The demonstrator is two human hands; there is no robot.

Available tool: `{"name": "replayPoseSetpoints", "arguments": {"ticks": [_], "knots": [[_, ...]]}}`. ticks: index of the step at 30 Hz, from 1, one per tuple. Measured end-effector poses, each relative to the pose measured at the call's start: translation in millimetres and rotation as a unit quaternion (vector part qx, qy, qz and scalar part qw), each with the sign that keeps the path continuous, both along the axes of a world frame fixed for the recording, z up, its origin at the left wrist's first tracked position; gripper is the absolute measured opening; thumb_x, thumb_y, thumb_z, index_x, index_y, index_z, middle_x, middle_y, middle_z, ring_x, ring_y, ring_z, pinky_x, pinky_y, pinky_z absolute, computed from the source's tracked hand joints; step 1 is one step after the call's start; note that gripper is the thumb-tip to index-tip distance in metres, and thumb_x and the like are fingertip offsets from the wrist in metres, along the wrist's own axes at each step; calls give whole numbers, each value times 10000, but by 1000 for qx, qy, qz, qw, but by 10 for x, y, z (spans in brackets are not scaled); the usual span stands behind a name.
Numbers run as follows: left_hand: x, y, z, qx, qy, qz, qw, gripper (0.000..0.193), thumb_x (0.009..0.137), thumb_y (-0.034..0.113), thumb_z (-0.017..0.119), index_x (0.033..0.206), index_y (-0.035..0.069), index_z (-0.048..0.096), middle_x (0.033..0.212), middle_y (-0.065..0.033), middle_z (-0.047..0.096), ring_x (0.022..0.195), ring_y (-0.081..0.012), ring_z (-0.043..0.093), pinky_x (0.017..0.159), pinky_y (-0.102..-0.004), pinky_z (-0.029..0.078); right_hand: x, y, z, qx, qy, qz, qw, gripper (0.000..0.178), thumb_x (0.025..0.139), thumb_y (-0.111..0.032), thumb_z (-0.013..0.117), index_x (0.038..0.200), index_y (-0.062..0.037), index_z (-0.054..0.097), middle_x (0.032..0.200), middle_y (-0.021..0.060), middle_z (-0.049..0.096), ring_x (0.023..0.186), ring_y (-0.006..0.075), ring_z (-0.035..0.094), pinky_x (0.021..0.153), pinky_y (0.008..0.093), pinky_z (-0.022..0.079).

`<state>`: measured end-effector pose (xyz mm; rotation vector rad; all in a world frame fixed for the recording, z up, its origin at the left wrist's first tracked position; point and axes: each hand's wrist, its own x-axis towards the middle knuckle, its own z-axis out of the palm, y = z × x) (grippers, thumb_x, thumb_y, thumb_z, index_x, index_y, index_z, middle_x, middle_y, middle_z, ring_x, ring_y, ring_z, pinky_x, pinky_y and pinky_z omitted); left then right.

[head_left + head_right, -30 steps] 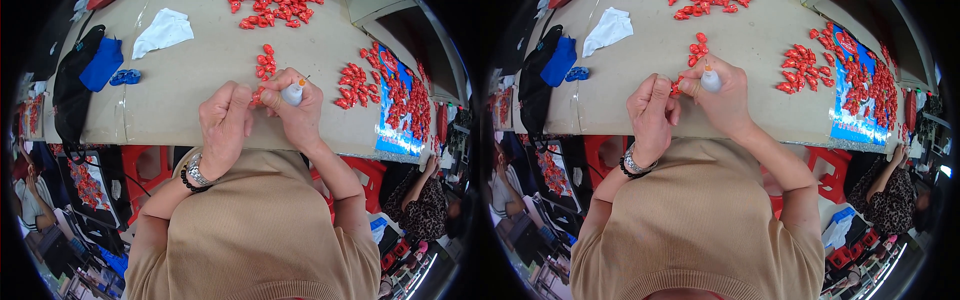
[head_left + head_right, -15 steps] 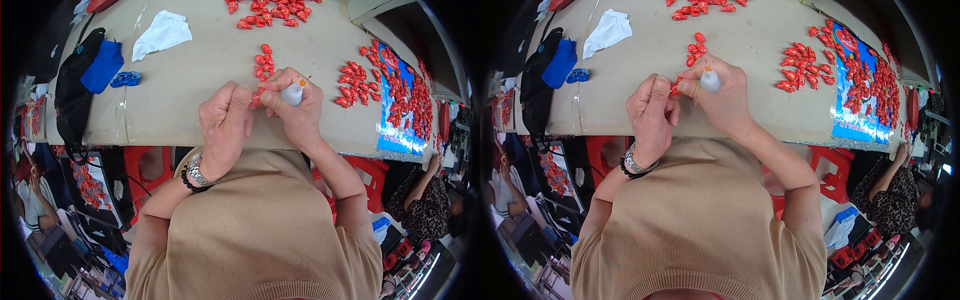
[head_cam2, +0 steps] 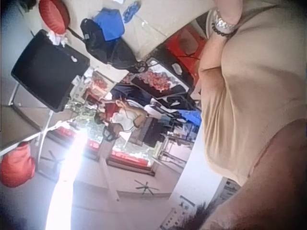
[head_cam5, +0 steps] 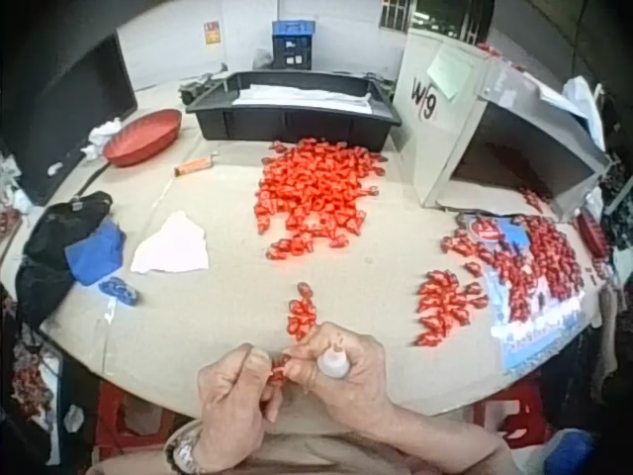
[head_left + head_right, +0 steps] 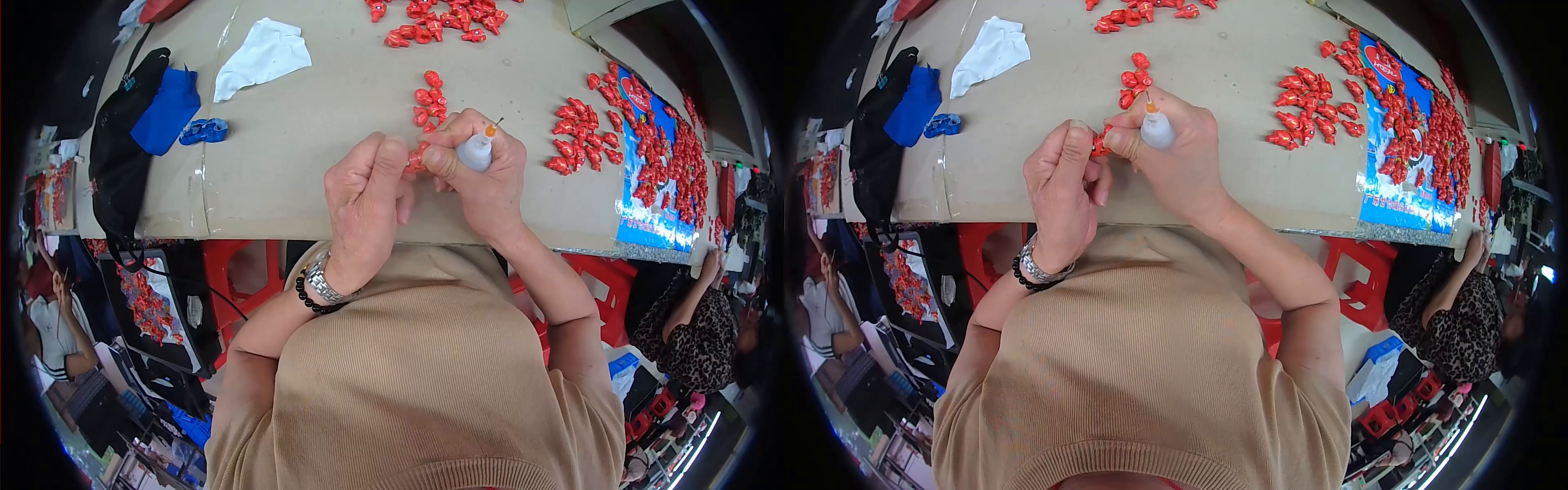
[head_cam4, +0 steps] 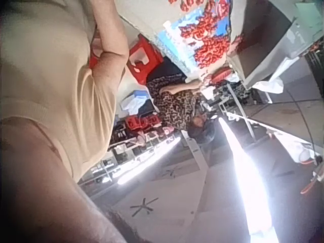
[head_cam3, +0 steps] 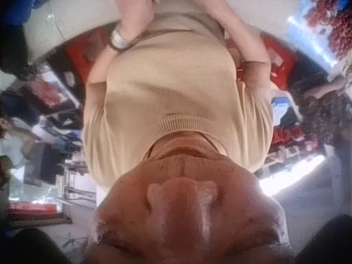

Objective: The person assembles toy figurine parts by applying glue from a bottle onto the pieces and pressing the components together by hand.

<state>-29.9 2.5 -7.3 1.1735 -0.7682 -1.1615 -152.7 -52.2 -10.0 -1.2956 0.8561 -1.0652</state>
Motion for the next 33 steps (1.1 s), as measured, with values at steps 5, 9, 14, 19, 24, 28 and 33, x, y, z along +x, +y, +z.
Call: {"name": "replayPoseSetpoints", "arguments": {"ticks": [5, 9, 14, 19, 24, 28, 33], "knots": [[-2, -2, 5, -1, 0, -4, 1000, 324, 967, 269, 503, 743, 35, 507, 565, 21, 361, 437, -58, 308, 382, -216, 281, -28, 6, 48, 18, 7, 7, 1000, 139, 775, -35, 715, 755, -5, 580, 699, 29, 632, 590, 50, 534, 498, 210, 421], [25, -1, -40, -1, -1, -6, 1000, 329, 967, 278, 504, 746, 35, 508, 568, 16, 384, 439, -56, 317, 385, -212, 287, -5, -4, 17, 12, 13, 6, 1000, 118, 776, -37, 715, 763, -8, 601, 690, 20, 624, 592, 49, 533, 496, 208, 418], [60, -48, 12, -21, -38, -28, 999, 288, 968, 248, 510, 790, 21, 529, 618, -2, 464, 459, -50, 365, 413, -200, 312, -17, -57, 44, -37, 24, -18, 999, 87, 751, 14, 712, 808, -11, 651, 749, 34, 645, 626, 70, 564, 538, 215, 447], [106, -49, 35, -50, -113, -26, 992, 191, 955, 180, 539, 914, -3, 571, 720, -35, 575, 495, -46, 419, 449, -181, 340, -4, -48, 64, -131, 48, -64, 988, 177, 692, 49, 734, 843, -16, 670, 814, 62, 666, 676, 118, 612, 596, 234, 484], [106, -47, 21, -102, -95, -3, 990, 115, 903, 71, 601, 988, -5, 589, 716, -16, 625, 530, -15, 462, 462, -179, 360, 7, -27, 42, -141, 48, -82, 986, 229, 624, 51, 771, 810, -29, 663, 774, 70, 666, 669, 154, 632, 576, 248, 488], [106, -25, -1, -116, -106, -11, 987, 124, 889, 43, 611, 999, -9, 585, 736, -26, 639, 547, -21, 482, 472, -178, 378, -6, 4, 20, -179, 63, -94, 977, 246, 600, 62, 777, 792, -33, 656, 751, 69, 662, 659, 163, 632, 564, 252, 487], [90, 12, -39, -126, -91, -5, 988, 126, 865, 0, 627, 985, -14, 593, 735, -44, 638, 552, -39, 515, 481, -183, 409, -25, 3, 3, -183, 39, -64, 980, 254, 595, 53, 779, 799, -37, 656, 745, 71, 656, 643, 163, 620, 548, 250, 479]]}}
